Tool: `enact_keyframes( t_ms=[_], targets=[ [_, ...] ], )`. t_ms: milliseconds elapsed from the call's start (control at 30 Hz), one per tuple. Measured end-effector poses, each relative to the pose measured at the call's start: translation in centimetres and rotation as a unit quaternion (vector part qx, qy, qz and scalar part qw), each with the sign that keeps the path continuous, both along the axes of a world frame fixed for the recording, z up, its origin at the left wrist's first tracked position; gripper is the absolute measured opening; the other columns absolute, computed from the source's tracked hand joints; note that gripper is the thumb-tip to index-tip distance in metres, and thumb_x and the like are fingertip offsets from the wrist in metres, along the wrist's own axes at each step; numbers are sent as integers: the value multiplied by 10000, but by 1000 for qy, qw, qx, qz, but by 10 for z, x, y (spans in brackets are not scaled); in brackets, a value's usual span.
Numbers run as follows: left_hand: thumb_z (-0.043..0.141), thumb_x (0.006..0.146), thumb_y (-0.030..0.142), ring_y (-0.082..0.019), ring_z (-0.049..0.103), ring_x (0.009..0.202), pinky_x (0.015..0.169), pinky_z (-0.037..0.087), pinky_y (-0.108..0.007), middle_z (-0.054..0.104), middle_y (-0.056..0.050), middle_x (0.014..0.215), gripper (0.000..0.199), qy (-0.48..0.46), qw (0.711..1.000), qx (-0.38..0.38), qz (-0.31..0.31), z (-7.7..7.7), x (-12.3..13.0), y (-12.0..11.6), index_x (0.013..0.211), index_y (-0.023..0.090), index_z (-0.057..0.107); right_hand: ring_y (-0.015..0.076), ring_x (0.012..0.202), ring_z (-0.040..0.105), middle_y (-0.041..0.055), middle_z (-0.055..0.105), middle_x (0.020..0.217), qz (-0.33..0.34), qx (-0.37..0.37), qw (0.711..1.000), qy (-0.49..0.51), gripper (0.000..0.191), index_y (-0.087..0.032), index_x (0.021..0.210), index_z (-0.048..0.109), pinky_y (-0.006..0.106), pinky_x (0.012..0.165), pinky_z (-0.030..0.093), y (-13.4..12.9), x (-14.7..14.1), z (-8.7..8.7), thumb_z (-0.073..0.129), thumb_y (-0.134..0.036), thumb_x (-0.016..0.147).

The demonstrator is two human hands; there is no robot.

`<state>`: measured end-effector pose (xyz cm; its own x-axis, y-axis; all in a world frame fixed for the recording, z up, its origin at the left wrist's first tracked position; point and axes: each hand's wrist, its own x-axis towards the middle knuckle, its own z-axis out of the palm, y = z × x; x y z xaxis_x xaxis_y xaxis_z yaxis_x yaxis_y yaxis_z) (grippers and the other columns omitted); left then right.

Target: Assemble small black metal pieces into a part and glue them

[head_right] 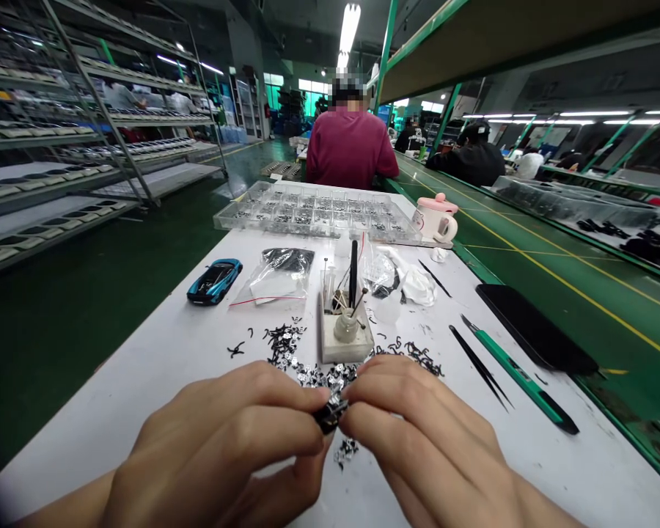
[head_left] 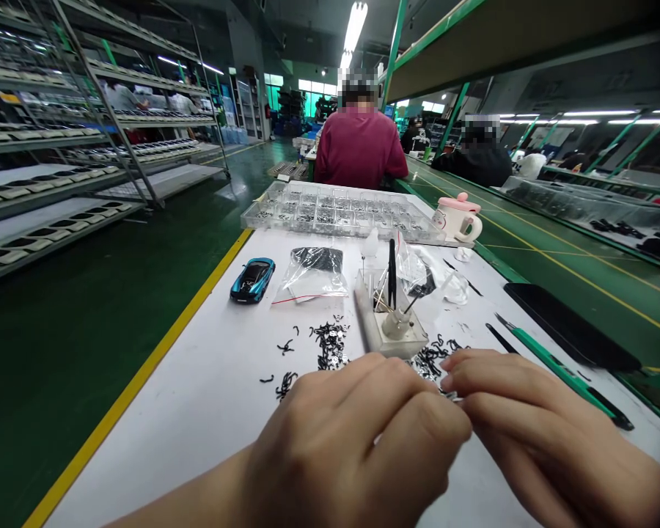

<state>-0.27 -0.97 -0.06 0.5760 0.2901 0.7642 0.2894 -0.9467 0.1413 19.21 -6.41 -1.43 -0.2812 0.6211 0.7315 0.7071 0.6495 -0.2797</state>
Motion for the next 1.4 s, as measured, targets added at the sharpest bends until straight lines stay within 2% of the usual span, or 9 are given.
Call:
enact_keyframes(
  t_ms=[133, 300, 433, 667, 933, 1033, 1133, 1267, 1400],
  targets=[
    [518, 955, 203, -112, 623, 688, 635, 487, -206, 645, 18, 790, 20, 16, 999, -28, -10, 2, -1, 0, 946, 194, 503, 128, 1031, 593, 79, 609, 1048, 46, -37, 998, 19, 279, -171, 1069, 547, 201, 967, 451, 2, -2, 2, 427, 15, 901],
    [503, 980, 285, -80, 638, 729, 676, 479, -153, 667, 38, 846, 93, 0, 999, -29, -28, 3, 0, -1, 926, 211, 519, 121, 984, 628, 25, 637, 998, 71, -76, 991, 79, 340, -219, 1099, 514, 147, 900, 507, 6, 4, 5, 522, 11, 850],
    [571, 917, 173, -96, 619, 672, 685, 458, -209, 669, 53, 795, 159, -31, 996, -77, 27, -1, 1, -5, 806, 231, 474, 113, 1065, 599, 17, 641, 1081, 60, -85, 994, 33, 371, -224, 1214, 529, 120, 983, 450, 7, 11, 9, 559, -62, 882],
    [638, 821, 146, -67, 557, 546, 509, 414, -221, 657, 50, 761, 304, -24, 999, 29, -26, 0, 0, -1, 693, 217, 372, 136, 1063, 631, 5, 703, 1056, 145, -138, 979, 27, 276, -231, 1149, 602, 200, 1023, 450, 13, 15, 19, 532, -97, 918],
    [566, 736, -36, -122, 613, 676, 573, 458, -211, 602, 24, 707, 291, -47, 984, -170, -34, 3, 7, -1, 707, 201, 401, 147, 1019, 629, -39, 703, 1035, 151, -255, 949, 105, 268, -358, 1144, 619, 245, 872, 520, 25, 23, 17, 609, -229, 909],
    [590, 759, 53, -131, 606, 693, 574, 467, -205, 550, 36, 662, 275, -69, 943, -325, -34, 8, 10, 2, 658, 206, 386, 157, 896, 609, -9, 643, 971, -3, -143, 969, 202, 195, -337, 1098, 613, 283, 801, 514, 39, 39, 19, 599, -310, 905],
    [634, 776, 160, -129, 571, 695, 561, 450, -194, 555, 28, 690, 302, -82, 861, -502, 1, 12, 12, 3, 625, 200, 377, 159, 822, 511, -6, 493, 965, -141, -28, 948, 284, 292, -317, 1093, 485, 335, 783, 460, 59, 63, 13, 647, -265, 855],
    [679, 799, 252, -95, 511, 662, 582, 427, -198, 544, 26, 791, 331, -116, 749, -652, -24, 17, 12, 3, 660, 182, 386, 172, 802, 524, 37, 511, 1032, -149, -132, 949, 245, 548, -253, 1135, 409, 339, 669, 472, 85, 82, -11, 765, -241, 719],
    [681, 818, 221, -97, 539, 727, 671, 486, -214, 518, 33, 822, 305, -131, 684, -714, -72, 20, 13, 5, 694, 181, 406, 174, 806, 596, 25, 608, 909, -103, -252, 945, 179, 287, -169, 1009, 575, 344, 694, 510, 97, 74, -36, 708, -313, 798]
  ],
)
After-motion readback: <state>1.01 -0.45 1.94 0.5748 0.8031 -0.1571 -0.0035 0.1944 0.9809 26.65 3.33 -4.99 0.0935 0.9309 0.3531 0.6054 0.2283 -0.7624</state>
